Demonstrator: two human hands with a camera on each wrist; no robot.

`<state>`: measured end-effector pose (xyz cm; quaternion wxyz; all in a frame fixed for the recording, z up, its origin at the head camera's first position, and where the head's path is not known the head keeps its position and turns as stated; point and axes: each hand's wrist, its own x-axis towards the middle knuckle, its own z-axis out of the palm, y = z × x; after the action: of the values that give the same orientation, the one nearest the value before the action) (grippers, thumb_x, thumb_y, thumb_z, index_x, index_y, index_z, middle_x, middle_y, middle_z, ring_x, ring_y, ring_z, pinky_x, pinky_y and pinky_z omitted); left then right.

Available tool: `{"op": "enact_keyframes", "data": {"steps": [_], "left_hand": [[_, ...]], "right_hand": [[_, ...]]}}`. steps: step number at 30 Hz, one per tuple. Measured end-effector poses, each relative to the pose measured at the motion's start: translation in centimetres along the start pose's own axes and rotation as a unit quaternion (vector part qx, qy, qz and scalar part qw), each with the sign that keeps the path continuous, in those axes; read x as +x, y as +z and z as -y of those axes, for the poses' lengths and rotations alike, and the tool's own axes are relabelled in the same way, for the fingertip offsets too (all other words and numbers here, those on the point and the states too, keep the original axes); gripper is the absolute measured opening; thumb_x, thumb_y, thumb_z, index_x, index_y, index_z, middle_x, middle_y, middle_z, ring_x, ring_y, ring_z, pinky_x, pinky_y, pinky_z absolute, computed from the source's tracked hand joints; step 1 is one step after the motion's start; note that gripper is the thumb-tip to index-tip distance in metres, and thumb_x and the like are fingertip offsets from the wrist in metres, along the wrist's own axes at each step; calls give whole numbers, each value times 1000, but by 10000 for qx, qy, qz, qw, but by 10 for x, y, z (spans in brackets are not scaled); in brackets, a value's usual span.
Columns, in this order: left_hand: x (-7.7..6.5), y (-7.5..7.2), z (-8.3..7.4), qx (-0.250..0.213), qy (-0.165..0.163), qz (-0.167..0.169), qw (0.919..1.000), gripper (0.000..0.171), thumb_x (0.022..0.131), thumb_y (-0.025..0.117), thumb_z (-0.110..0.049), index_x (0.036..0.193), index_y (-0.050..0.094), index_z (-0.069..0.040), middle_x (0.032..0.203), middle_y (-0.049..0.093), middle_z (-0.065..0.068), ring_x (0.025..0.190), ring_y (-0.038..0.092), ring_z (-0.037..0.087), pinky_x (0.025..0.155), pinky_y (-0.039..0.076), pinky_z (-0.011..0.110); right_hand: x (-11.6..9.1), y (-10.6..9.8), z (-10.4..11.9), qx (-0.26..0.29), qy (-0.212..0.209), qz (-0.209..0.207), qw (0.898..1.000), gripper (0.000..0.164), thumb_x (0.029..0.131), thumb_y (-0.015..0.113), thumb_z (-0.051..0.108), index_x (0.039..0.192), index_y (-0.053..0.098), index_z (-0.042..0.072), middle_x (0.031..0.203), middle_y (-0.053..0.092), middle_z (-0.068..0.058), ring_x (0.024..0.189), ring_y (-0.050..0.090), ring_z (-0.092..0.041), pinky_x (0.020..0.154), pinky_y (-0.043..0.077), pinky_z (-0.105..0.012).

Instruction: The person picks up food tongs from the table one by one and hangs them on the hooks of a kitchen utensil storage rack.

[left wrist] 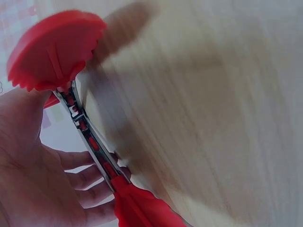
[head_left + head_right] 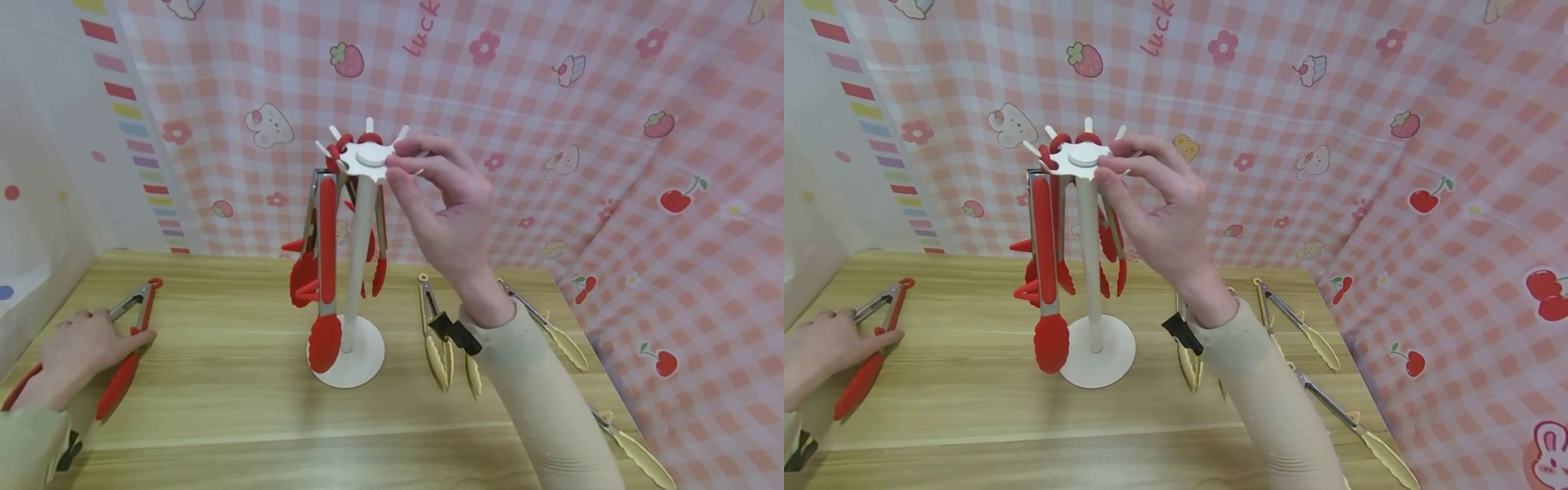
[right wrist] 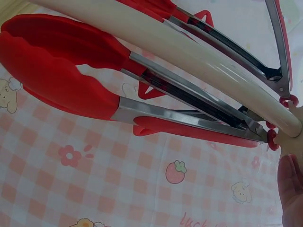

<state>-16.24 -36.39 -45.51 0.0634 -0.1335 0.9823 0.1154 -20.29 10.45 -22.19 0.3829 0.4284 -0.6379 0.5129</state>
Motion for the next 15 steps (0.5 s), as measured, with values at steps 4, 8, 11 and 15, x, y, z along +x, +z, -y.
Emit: {"op": "enact_keyframes", "data": {"steps": [4, 8, 11, 15], "left_hand": [[0, 4, 0, 32, -67, -111, 9999, 78, 91, 69, -59, 96, 47, 16, 88, 49, 33, 71, 49, 38, 54, 45, 42], [-2, 8, -1, -67, 28, -278, 9996, 73, 91, 71, -56, 93, 47, 13, 84, 48, 30, 69, 48, 37, 52, 42, 41], [-4, 8, -2, -200, 155, -339, 9991, 78, 91, 70, -58, 102, 48, 16, 90, 51, 35, 72, 50, 40, 53, 43, 44], [-5, 6, -6, -420, 247, -377, 9981, 90, 91, 67, -64, 122, 46, 18, 105, 52, 40, 82, 53, 47, 56, 45, 51]], "right_hand": [[-1, 4, 1, 117, 25, -150, 9998, 8, 88, 68, -16, 95, 73, -17, 106, 67, -36, 98, 68, -8, 89, 62, -25], [-1, 6, 3, 166, 75, -236, 9996, 9, 89, 67, -17, 95, 73, -17, 107, 67, -34, 99, 69, -10, 90, 63, -27], [-1, 7, 4, 213, 108, -260, 9994, 9, 89, 65, -18, 95, 72, -17, 107, 66, -34, 98, 69, -10, 91, 64, -29], [-2, 7, 3, 315, 186, -262, 9990, 9, 90, 64, -17, 95, 71, -18, 105, 64, -35, 97, 68, -8, 89, 64, -28]]}}
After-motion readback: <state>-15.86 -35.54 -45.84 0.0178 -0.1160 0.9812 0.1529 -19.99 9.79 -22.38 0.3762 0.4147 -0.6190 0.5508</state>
